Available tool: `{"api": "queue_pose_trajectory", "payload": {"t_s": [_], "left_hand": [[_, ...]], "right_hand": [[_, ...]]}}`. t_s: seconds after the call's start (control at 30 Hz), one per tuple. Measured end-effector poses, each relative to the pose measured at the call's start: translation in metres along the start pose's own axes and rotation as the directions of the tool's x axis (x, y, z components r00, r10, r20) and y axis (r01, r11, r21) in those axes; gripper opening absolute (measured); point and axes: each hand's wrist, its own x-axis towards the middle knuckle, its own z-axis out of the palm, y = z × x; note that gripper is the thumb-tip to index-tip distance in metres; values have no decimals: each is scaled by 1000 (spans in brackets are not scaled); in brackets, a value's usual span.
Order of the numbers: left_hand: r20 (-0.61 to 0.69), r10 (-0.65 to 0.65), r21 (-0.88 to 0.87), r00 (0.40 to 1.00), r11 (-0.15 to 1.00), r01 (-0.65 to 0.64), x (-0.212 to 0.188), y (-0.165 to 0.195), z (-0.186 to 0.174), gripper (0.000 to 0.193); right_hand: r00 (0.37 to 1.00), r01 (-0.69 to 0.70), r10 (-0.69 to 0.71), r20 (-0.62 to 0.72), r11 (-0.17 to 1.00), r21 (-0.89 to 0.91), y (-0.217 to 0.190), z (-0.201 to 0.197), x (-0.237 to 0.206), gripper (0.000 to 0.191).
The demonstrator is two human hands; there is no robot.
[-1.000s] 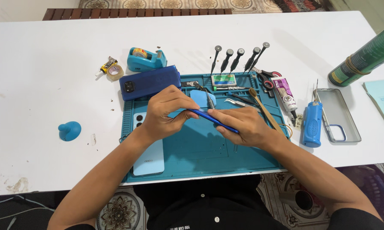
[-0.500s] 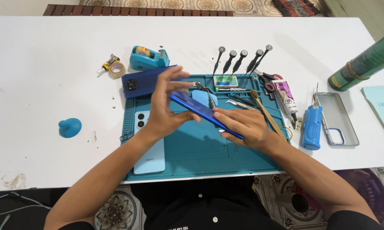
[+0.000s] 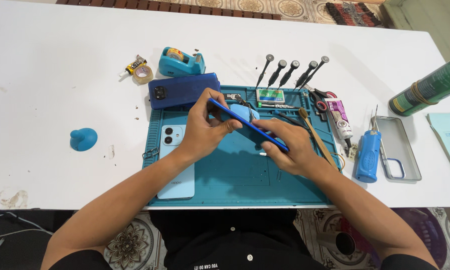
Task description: The person reassembles a smartphone by aligning the battery and internal components, then fitting the blue back cover onto the chassis. They press along the edges to secure the cover and inspect the assembled device.
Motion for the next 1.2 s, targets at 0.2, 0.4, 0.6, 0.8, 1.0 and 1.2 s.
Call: {"api": "queue_pose_trajectory", "payload": {"t_s": [0.2,0.4,0.6,0.8,1.0,1.2], "left_hand": [[-25,1,-168,1000,986,-5,3,-1,0,50],[-28,-59,-296,998,954,48,11,4,-4,36],[118,-121,-501,986,850,164,18,11,-20,46],[403,-106,-597,909,722,349,24,9,-42,40],[419,-182,-441,889,816,375,37,5,-67,35],[128,-266,-144,955,948,284,33,4,-53,31]], "right_hand": [[987,-163,163,14,986,21,2,2,6,37],[934,-353,356,18,917,187,13,10,5,18],[854,-353,508,-117,728,587,29,14,7,30],[862,-355,506,20,577,736,26,11,9,30],[928,-306,359,102,574,759,18,8,13,34],[909,-342,416,18,720,604,26,14,14,26]]}}
